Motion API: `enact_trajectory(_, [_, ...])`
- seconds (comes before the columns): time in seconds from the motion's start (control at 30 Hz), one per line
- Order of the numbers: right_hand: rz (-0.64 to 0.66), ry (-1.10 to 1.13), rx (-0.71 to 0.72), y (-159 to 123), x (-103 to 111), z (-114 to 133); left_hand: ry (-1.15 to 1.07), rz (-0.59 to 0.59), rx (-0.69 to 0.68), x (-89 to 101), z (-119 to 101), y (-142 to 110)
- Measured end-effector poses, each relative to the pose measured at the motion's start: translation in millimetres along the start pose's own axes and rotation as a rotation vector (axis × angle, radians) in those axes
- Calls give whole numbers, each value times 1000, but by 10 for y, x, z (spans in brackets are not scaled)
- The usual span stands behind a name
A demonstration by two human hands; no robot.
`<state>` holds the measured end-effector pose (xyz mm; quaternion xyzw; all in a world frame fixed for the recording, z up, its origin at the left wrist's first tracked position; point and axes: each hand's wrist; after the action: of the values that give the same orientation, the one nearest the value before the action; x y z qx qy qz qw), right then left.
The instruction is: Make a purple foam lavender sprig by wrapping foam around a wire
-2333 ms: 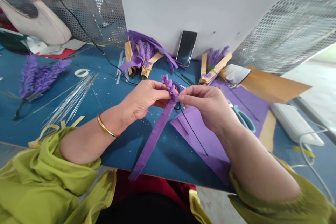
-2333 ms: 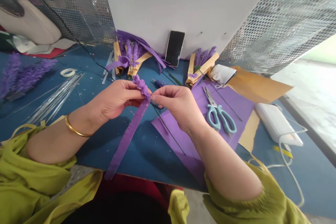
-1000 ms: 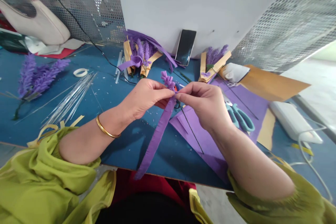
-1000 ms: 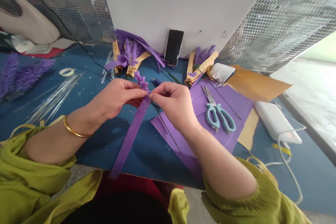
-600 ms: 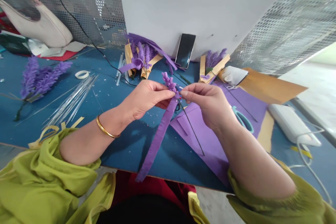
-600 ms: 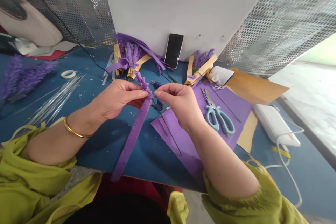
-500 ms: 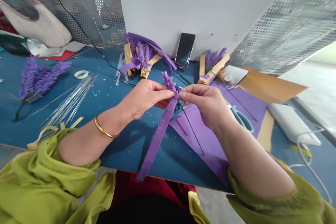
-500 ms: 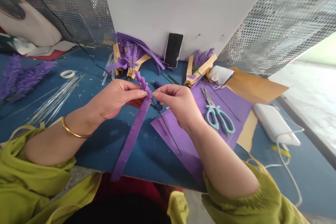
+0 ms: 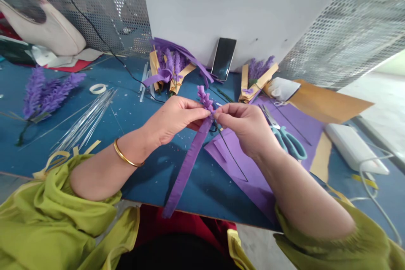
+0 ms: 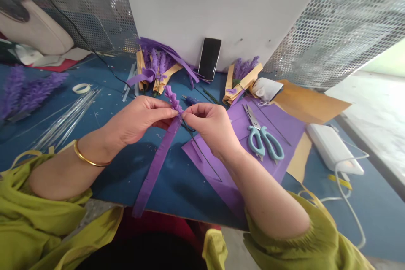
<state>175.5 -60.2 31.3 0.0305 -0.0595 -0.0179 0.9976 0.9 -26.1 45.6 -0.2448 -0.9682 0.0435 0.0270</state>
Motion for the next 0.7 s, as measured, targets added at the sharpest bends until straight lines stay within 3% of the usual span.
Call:
enact_trajectory(0.3, [-132,-276,174,-49,-46,37,-80,-37,55,-29,6,7])
enact_trajectory(0.7, [-201,-769,668,-100,-90,0,-86,-54,14,-26,33,13])
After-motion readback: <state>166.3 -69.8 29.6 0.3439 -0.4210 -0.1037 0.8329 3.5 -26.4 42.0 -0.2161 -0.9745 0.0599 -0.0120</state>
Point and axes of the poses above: each hand's wrist, its own y-axis towards the middle knuckle, its own x-axis out of the back of the hand, z = x × y, and after that the axes turned 2 degrees about z, right-handed
